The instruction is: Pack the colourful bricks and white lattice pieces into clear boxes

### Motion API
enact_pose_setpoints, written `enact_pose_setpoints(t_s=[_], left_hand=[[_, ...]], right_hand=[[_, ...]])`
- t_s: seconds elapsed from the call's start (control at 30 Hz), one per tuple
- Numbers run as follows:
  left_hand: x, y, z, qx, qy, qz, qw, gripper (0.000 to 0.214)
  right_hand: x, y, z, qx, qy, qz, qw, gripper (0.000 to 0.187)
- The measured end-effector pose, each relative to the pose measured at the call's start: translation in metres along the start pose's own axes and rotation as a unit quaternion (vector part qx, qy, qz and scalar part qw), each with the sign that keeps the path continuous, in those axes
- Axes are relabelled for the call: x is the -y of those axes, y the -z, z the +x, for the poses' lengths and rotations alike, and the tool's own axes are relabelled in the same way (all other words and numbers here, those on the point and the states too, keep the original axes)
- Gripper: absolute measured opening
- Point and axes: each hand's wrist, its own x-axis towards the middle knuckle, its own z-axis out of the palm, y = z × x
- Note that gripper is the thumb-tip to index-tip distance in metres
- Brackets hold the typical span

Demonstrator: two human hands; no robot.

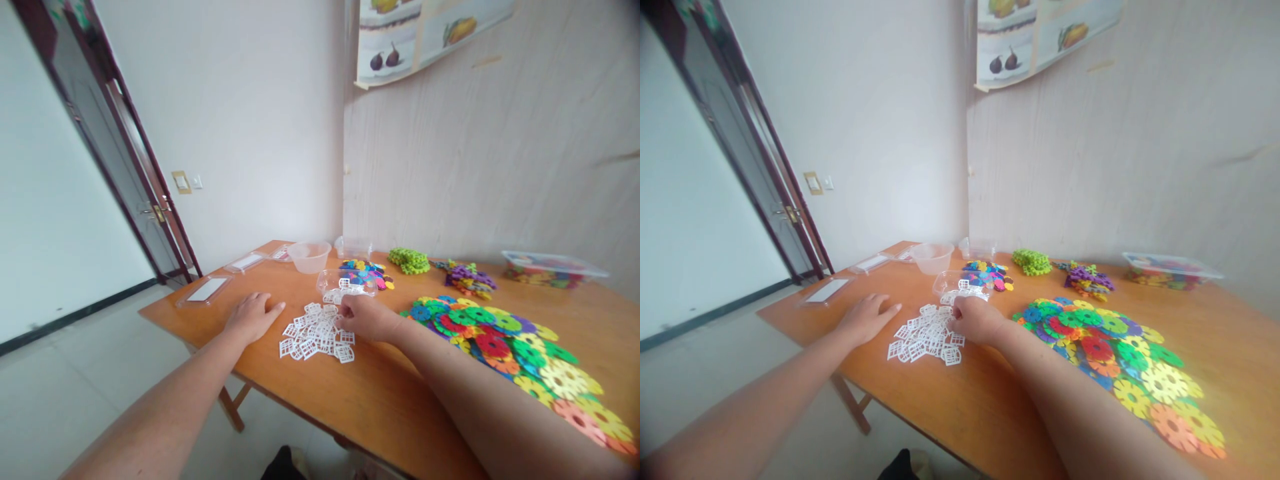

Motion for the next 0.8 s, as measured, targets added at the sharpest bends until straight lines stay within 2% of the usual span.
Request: enact_pose_setpoints(t_s=[0.07,0.17,0.3,0.37,0.4,0.47,0.53,0.63,0.8], left_hand=[[0.000,0.000,0.000,0.000,-0.001,0.000,1.000,0.073],[-0.001,0.001,-0.001,0.002,0.002,0.000,1.000,0.075],[-0.001,0.002,-0.001,0.002,0.000,0.000,1.000,0.075],[-0.001,0.002,-0.001,0.001,-0.001,0.002,1.000,0.076],[-0.001,0.003,-0.001,0.002,0.000,0.002,1.000,0.075],[-0.001,0.003,-0.001,0.006,0.002,0.000,1.000,0.075],[-0.002,0.003,-0.001,0.009,0.003,0.000,1.000,0.075],[-0.002,0.003,-0.001,0.007,0.007,0.001,1.000,0.074],[-0.001,0.003,-0.001,0.010,0.003,0.006,1.000,0.075]], right_hand=[[0.001,0.006,0.000,-0.006,0.013,0.018,1.000,0.009],[0.001,0.018,0.001,-0.029,0.015,0.080,0.996,0.014],[-0.004,0.031,0.007,-0.141,-0.044,0.226,0.963,0.008],[-0.007,0.035,0.009,-0.182,-0.068,0.231,0.953,0.007],[-0.009,0.036,0.009,-0.180,-0.070,0.214,0.957,0.007],[-0.010,0.036,0.006,-0.134,-0.050,0.166,0.976,0.008],[-0.009,0.035,0.000,-0.033,-0.012,0.120,0.992,0.009],[-0.007,0.031,-0.008,0.102,0.032,0.057,0.993,0.019],[-0.006,0.025,-0.012,0.176,0.057,0.037,0.982,0.032]])
